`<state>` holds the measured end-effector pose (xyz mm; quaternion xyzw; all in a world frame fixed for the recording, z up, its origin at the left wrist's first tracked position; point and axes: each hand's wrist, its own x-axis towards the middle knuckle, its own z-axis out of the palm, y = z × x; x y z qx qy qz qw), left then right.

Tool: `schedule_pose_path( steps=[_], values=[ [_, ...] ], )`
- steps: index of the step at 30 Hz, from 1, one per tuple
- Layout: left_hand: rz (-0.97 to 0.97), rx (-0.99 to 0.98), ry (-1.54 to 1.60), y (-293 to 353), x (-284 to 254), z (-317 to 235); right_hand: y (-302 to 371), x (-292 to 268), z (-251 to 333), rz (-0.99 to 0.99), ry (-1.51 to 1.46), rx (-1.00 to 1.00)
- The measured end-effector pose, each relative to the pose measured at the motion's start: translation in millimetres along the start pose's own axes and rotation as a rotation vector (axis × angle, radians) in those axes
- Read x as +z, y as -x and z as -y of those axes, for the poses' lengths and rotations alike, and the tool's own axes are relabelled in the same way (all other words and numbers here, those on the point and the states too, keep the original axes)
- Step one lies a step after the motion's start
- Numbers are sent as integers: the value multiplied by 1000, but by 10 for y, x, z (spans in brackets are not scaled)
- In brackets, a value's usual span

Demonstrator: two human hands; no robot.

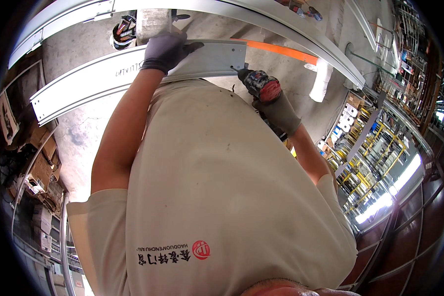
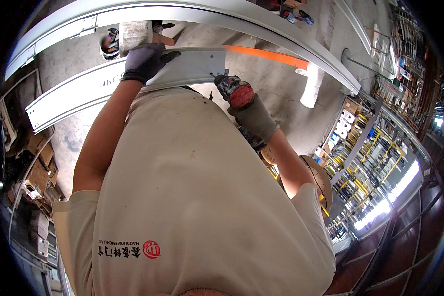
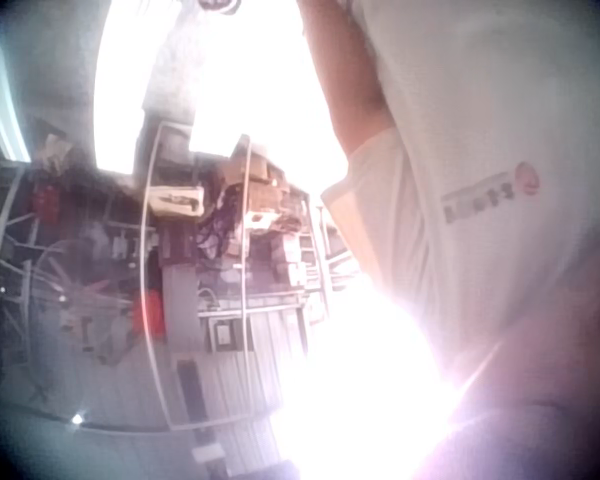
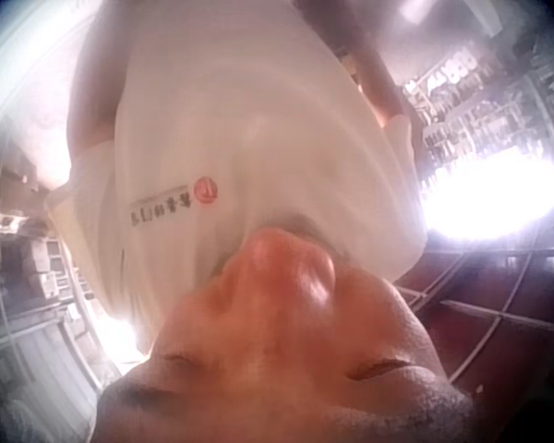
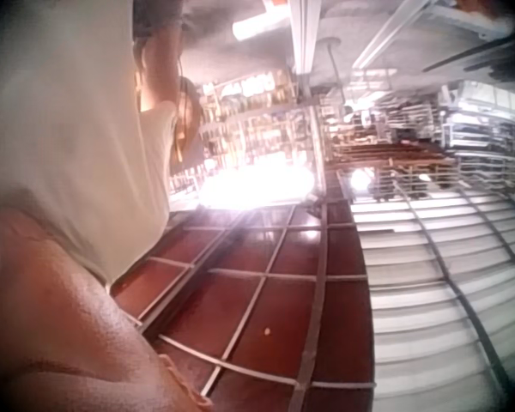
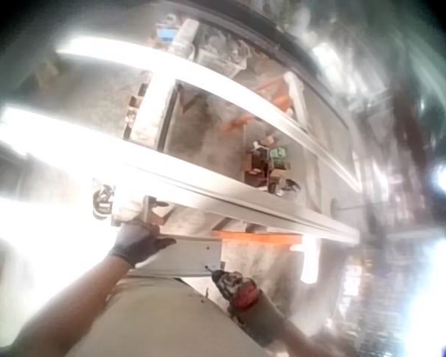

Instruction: The person uses a cordless drill to fasten screws into a white metal frame component. They repeatedly position the frame, drill screws, and inspect the assembly in a workshop setting.

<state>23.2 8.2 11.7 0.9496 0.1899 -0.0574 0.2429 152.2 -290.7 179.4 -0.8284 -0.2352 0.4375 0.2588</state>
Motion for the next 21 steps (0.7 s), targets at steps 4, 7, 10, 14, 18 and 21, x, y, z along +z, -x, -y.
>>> schedule_pose_path(
  steps=[4,7,10,14,18,21],
  values=[
    [0,10,11,3,-21,0,-1,-49,52,37,-111,184],
    [-93,47,49,9,54,38,-24,-59,73,38,-164,236],
    [-47,29,52,-3,19,38,-35,-81,119,43,-242,328],
    [8,-1,33,-18,39,39,-25,-66,63,15,-216,332],
    [-45,19,26,-4,42,39,15,-20,29,-28,-172,304],
    [-16,-12,27,-13,-35,3,37,-15,74,-16,-132,284]
  ],
)
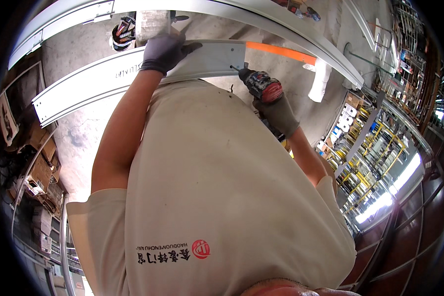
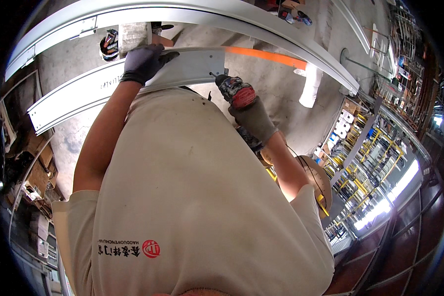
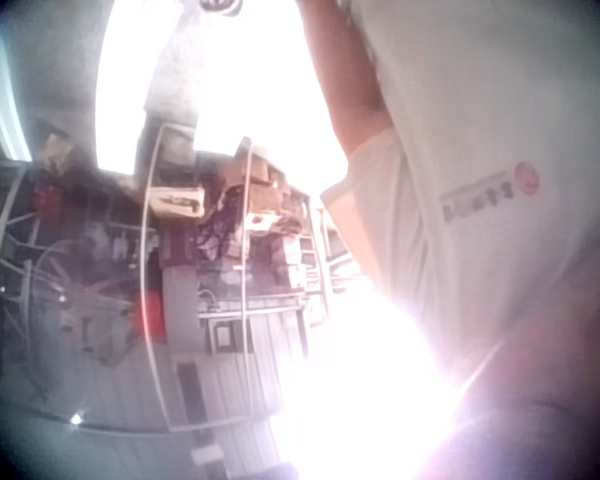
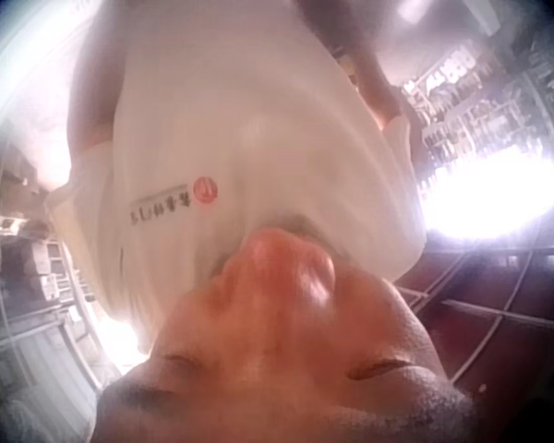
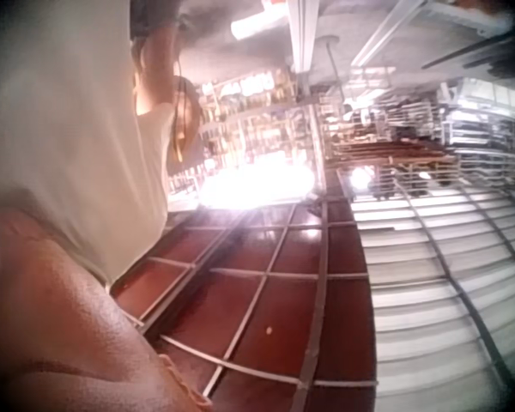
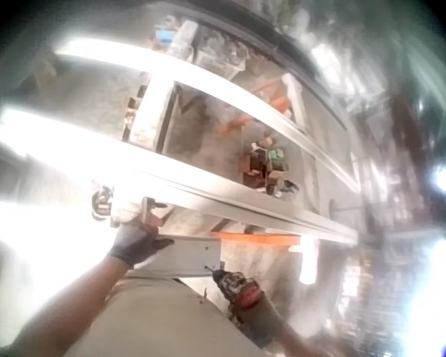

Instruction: The person uses a cordless drill to fasten screws into a white metal frame component. They repeatedly position the frame, drill screws, and inspect the assembly in a workshop setting.

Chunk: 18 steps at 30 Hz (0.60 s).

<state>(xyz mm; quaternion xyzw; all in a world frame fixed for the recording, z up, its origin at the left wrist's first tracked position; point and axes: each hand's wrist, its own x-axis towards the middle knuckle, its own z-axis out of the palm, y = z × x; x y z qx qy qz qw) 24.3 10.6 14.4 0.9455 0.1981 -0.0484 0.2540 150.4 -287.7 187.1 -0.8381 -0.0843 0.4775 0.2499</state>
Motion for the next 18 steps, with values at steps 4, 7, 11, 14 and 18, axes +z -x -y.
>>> schedule_pose_path(
  steps=[4,7,11,14,18],
  values=[
    [-25,37,-5,14,97,37,-25,113,-129,-53,183,-350],
    [-15,42,-15,13,115,45,-71,110,-145,1,292,-300],
    [-11,28,-10,7,96,48,-31,69,0,39,123,-140],
    [54,18,13,35,28,-21,7,20,-24,59,-27,-22],
    [-41,50,53,60,61,40,151,-277,259,134,-249,-7]
  ],
)
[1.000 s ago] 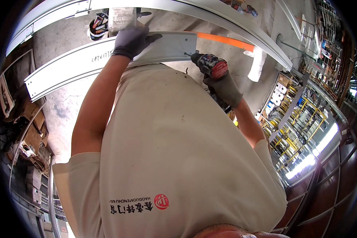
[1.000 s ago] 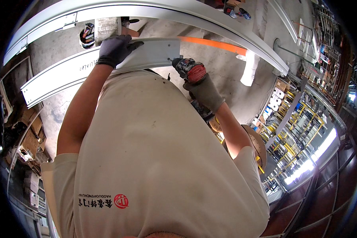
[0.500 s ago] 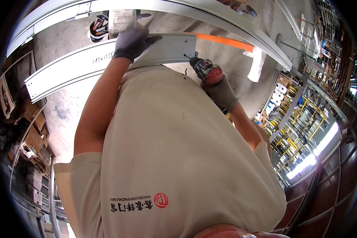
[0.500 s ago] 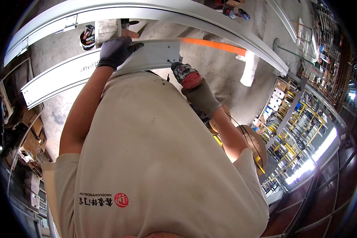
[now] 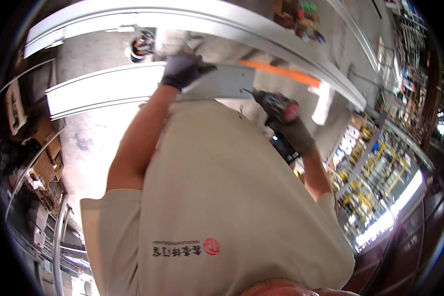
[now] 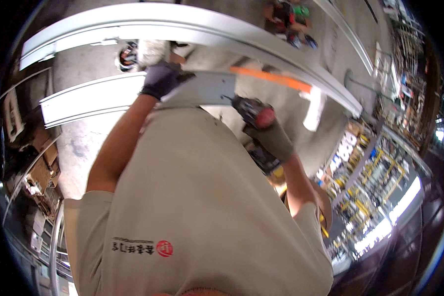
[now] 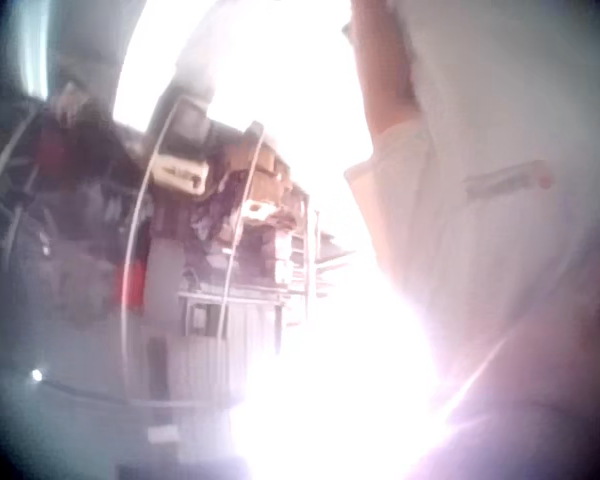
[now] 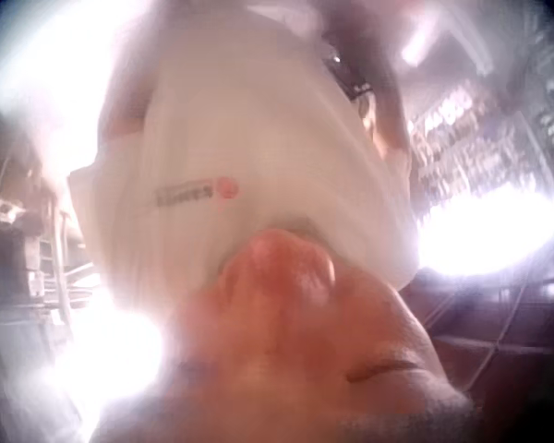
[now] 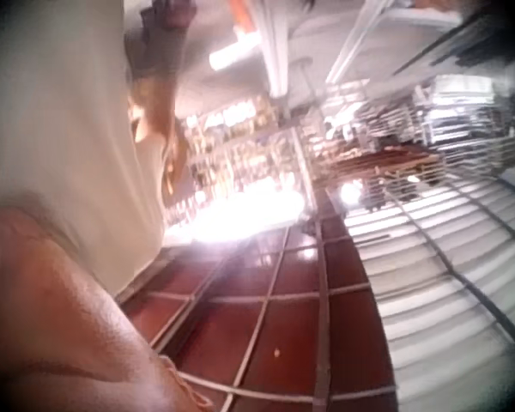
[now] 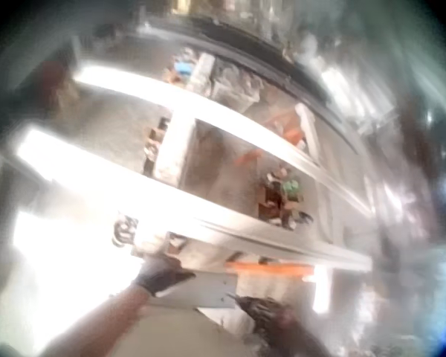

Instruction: The person uses a cordless drill to fasten screws into a white metal frame component. They repeatedly position the frame, drill screws, and inspect the assembly in a workshop setting.

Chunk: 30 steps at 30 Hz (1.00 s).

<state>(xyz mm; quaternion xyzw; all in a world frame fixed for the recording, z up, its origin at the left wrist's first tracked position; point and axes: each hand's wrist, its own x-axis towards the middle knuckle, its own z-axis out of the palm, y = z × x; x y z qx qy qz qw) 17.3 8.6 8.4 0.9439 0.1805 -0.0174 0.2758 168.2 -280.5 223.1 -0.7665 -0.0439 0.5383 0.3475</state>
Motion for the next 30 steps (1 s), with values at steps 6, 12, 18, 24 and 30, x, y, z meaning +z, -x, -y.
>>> schedule_pose_path(
  steps=[6,12,18,24,30],
  values=[
    [52,16,45,-11,-165,-41,-209,-147,516,-7,39,-426],
    [29,-6,42,-8,-166,9,-1379,652,1451,34,241,-1096],
    [-47,17,44,-11,-3,63,-2535,1170,2140,168,468,-1127],
    [-50,13,104,22,18,61,-2945,1378,2233,446,152,-758],
    [-40,12,117,2,31,86,-3176,1320,2239,479,153,-834]
  ],
)
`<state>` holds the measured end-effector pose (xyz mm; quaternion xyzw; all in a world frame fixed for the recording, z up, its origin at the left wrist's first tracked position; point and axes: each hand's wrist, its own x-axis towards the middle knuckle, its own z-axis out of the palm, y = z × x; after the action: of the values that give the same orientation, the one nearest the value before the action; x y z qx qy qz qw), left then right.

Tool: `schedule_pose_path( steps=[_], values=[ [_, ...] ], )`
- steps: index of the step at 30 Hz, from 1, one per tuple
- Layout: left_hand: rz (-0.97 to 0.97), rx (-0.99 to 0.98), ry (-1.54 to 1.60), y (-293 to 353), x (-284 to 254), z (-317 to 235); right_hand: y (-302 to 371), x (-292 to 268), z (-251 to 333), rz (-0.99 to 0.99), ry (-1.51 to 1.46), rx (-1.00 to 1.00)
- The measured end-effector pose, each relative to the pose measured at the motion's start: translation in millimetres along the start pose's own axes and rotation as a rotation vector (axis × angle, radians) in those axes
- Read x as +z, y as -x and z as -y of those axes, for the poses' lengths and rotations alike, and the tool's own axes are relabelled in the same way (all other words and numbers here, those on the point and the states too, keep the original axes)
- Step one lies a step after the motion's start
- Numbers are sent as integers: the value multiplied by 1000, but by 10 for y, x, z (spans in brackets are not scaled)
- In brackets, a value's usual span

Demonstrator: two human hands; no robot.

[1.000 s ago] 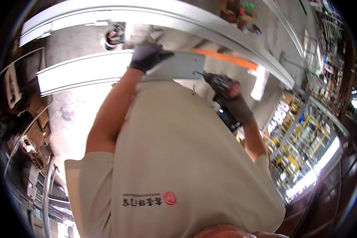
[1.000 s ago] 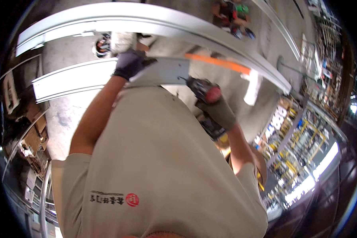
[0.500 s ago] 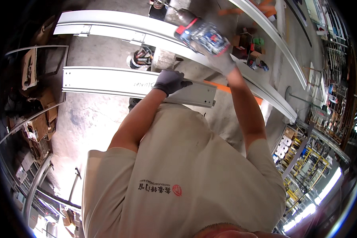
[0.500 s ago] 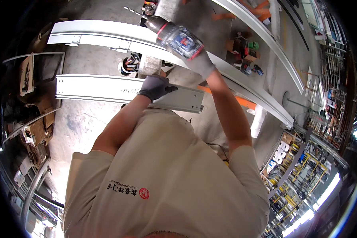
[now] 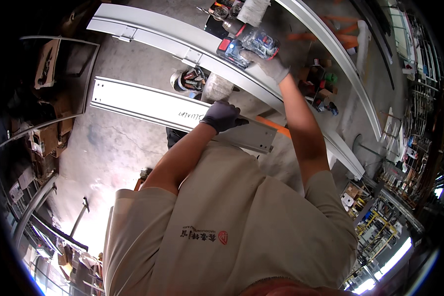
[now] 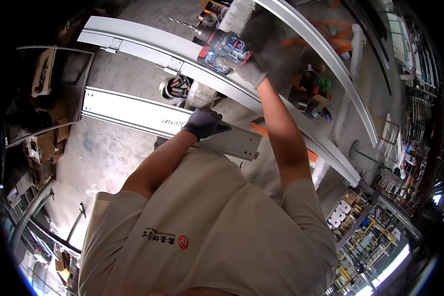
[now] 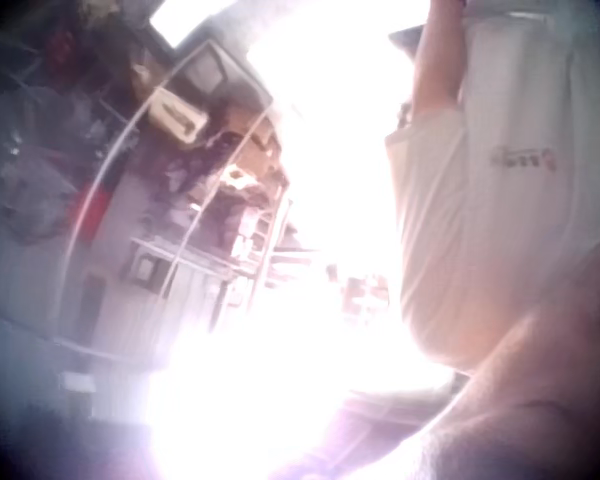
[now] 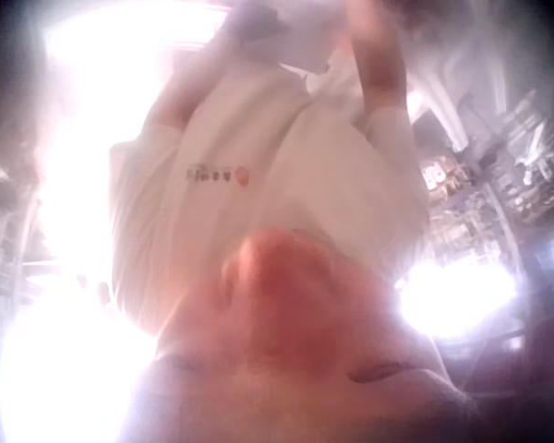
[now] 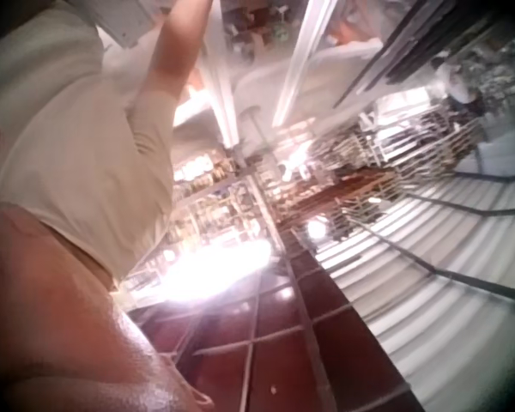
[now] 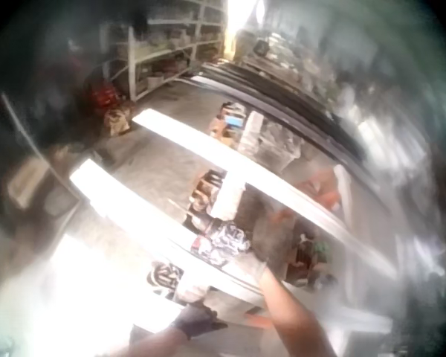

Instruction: The person uses a cordless drill to fasten screws into a white metal frame component. They repeatedly position the frame, drill screws, and inspect the assembly in a workshop setting.

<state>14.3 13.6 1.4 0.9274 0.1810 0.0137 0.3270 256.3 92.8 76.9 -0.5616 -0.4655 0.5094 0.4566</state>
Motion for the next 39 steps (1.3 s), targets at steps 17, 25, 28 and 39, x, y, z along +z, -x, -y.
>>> schedule_pose_path(
  steps=[17,25,28,39],
  values=[
    [115,-68,-109,-61,-120,-131,705,-81,67,-371,268,-188],
    [157,-95,-171,-89,-105,-214,3344,85,-628,-872,248,207],
    [136,-87,-169,-71,-149,-261,3845,325,-1253,-763,-86,321],
    [24,83,-181,2,-183,-154,4043,660,-1019,-488,-752,260]
  ],
)
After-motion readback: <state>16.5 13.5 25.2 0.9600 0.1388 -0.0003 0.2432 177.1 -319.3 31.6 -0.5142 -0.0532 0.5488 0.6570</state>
